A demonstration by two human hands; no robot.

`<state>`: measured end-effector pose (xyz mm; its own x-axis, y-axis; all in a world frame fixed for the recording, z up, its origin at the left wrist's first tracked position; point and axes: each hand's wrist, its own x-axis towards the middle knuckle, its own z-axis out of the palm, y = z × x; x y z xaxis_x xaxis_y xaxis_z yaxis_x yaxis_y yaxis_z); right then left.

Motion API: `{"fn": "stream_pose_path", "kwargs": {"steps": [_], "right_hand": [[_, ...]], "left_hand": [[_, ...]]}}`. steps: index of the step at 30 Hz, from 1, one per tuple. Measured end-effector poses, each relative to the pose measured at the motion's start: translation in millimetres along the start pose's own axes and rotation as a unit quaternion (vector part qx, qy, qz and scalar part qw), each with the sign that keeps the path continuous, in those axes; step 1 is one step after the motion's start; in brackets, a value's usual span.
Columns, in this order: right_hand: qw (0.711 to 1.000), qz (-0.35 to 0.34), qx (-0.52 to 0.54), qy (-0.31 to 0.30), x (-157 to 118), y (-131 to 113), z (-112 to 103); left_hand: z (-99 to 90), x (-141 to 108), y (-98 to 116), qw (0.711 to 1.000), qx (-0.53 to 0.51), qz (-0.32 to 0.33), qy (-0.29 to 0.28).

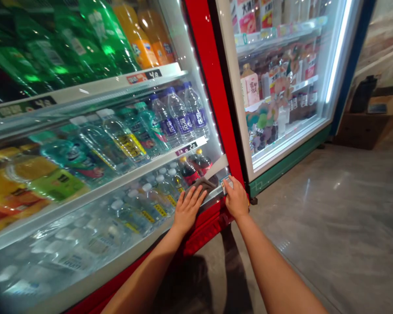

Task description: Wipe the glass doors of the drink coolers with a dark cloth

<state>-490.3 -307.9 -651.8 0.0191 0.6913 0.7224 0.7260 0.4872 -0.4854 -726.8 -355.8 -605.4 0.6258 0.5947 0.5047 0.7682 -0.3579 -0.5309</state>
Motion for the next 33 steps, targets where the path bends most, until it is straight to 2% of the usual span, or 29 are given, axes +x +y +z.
{"fn": "stream_pose_path", "kwargs": {"steps": [3,5,7,10,11,12,15,17,20,24,26,30,31,33], "right_hand": [[1.000,-0.023,-0.005,0.002,3,-9,0],[0.999,-0.041,-0.006,0.000,4,-16,0],[0.998,-0.063,-0.001,-0.006,6,-24,0],[0.995,-0.093,0.015,-0.014,10,-35,0],[0.994,-0.102,0.019,-0.015,11,-39,0],[0.993,-0.111,0.022,-0.015,12,-42,0],[0.990,-0.138,0.023,-0.021,13,-53,1],[0.988,-0.153,0.022,-0.032,12,-61,2],[0.982,-0.183,0.020,-0.054,8,-78,3],[0.962,-0.258,0.022,-0.085,3,-107,9],[0.953,-0.284,0.031,-0.098,0,-121,13],[0.952,-0.283,0.046,-0.108,-3,-143,23],[0.951,-0.286,0.050,-0.106,-4,-148,25],[0.947,-0.300,0.060,-0.100,-4,-159,28]], "left_hand": [[-11.4,-45,-7,0.996,-0.023,0.086,-0.021],[-16.8,-62,-14,0.991,-0.032,0.125,-0.031],[-23.8,-68,-23,0.996,-0.024,0.084,-0.027],[-34.9,-78,-33,0.999,0.011,-0.053,-0.003],[-37.6,-86,-33,0.997,0.021,-0.077,0.002],[-39.4,-95,-32,0.997,0.027,-0.079,0.003],[-42.5,-129,-26,1.000,0.019,-0.009,-0.015],[-46.6,-145,-27,0.999,0.011,0.012,-0.027],[-59.9,-153,-40,0.999,0.016,-0.017,-0.033],[-77.3,-161,-59,0.995,0.042,-0.083,-0.024],[-82.0,-171,-62,0.996,0.045,-0.071,-0.026],[-91.7,-188,-71,0.998,0.035,0.006,-0.044],[-95.0,-189,-76,0.998,0.038,0.003,-0.043],[-101.3,-192,-85,0.997,0.056,-0.045,-0.027]]}}
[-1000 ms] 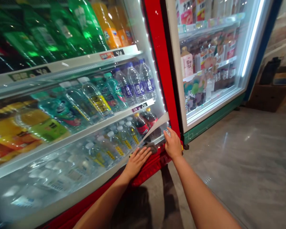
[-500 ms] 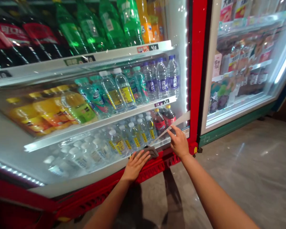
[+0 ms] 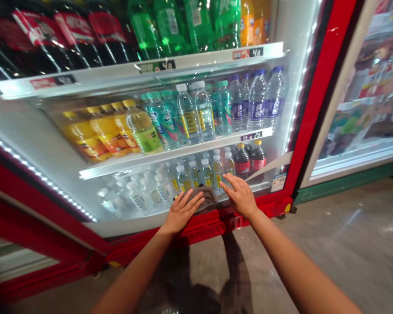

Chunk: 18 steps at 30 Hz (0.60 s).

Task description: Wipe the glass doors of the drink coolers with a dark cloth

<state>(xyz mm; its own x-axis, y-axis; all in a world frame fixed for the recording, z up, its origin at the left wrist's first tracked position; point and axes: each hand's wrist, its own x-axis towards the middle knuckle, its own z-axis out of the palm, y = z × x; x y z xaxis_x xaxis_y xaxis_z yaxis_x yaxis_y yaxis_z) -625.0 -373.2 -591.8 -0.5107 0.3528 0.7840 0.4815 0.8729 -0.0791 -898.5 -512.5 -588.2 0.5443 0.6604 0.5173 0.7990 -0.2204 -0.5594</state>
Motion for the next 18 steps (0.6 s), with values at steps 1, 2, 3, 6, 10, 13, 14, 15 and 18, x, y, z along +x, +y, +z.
{"fn": "stream_pose_path", "kwargs": {"steps": [1,2,3,6,10,13,14,15,18], "right_hand": [[1.000,-0.010,0.004,0.003,3,-5,1],[1.000,-0.018,0.008,0.005,7,-10,3],[1.000,-0.024,0.013,0.006,11,-15,4],[0.999,-0.037,0.023,0.008,20,-30,9],[0.997,-0.069,0.030,0.021,27,-49,19],[0.996,-0.076,0.041,0.022,34,-63,27],[0.996,-0.074,0.044,0.023,36,-68,30],[0.996,-0.074,0.047,0.026,39,-73,32],[0.993,-0.095,0.049,0.046,49,-89,36]], "left_hand": [[-1.6,-3,-4,0.999,0.011,-0.036,0.009],[-2.2,-8,-6,0.997,0.020,-0.067,0.015],[-2.0,-15,-7,0.996,0.026,-0.084,0.016],[1.2,-48,-3,0.999,0.020,-0.027,-0.001],[-4.1,-82,-13,0.997,0.005,0.060,-0.046],[-16.7,-93,-31,0.998,0.033,-0.010,-0.047],[-20.3,-97,-35,0.997,0.045,-0.045,-0.042],[-22.9,-103,-37,0.995,0.056,-0.076,-0.038],[-25.8,-126,-34,0.992,0.078,-0.088,-0.039]]}}
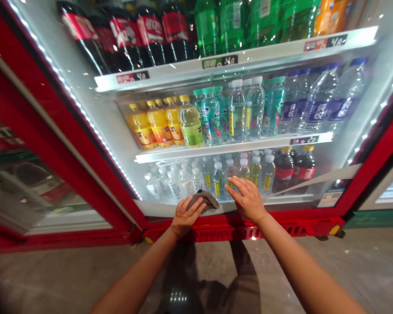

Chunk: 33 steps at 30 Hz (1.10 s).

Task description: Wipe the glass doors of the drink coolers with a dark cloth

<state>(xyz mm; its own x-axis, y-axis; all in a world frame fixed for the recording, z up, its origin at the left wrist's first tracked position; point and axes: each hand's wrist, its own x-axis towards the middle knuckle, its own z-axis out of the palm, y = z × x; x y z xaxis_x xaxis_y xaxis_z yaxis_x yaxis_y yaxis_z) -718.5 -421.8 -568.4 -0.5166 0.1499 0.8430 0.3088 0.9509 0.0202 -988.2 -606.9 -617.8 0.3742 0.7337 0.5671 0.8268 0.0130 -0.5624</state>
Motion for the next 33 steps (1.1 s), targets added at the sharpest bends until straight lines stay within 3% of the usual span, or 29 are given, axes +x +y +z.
{"fn": "stream_pose_path", "kwargs": {"steps": [3,5,8,11,14,17,20,22,26,28,30,33], "right_hand": [[0.999,-0.054,-0.002,-0.001,12,-12,3],[0.996,-0.084,-0.011,0.001,19,-19,3],[0.995,-0.095,-0.024,0.026,29,-27,4],[0.993,-0.101,-0.025,0.056,39,-34,5],[0.991,-0.114,-0.021,0.069,46,-43,7],[0.989,-0.128,-0.014,0.073,51,-51,7],[0.988,-0.130,-0.008,0.085,55,-57,5],[0.987,-0.129,-0.005,0.094,56,-60,3],[0.985,-0.139,0.001,0.098,57,-64,2],[0.985,-0.147,0.005,0.091,56,-67,3],[0.983,-0.158,0.012,0.088,56,-71,4],[0.981,-0.173,0.025,0.087,56,-76,5]], "left_hand": [[-1.1,-22,-10,0.997,0.003,0.076,-0.014],[-6.2,-29,-26,0.996,0.001,0.088,-0.015],[-17.2,-31,-47,1.000,0.007,0.013,0.002],[-22.7,-38,-48,0.998,0.011,-0.058,0.017],[-21.9,-51,-39,1.000,-0.029,-0.004,-0.009],[-23.7,-62,-49,0.993,-0.088,0.037,-0.068],[-35.0,-69,-76,0.993,-0.084,-0.017,-0.076],[-46.5,-73,-90,0.992,-0.054,-0.103,-0.055],[-65.7,-71,-87,0.958,-0.025,-0.284,-0.001],[-68.5,-63,-79,0.954,-0.042,-0.295,0.013],[-67.0,-53,-75,0.963,-0.057,-0.262,0.026],[-62.8,-42,-87,0.974,-0.054,-0.214,0.045]]}}
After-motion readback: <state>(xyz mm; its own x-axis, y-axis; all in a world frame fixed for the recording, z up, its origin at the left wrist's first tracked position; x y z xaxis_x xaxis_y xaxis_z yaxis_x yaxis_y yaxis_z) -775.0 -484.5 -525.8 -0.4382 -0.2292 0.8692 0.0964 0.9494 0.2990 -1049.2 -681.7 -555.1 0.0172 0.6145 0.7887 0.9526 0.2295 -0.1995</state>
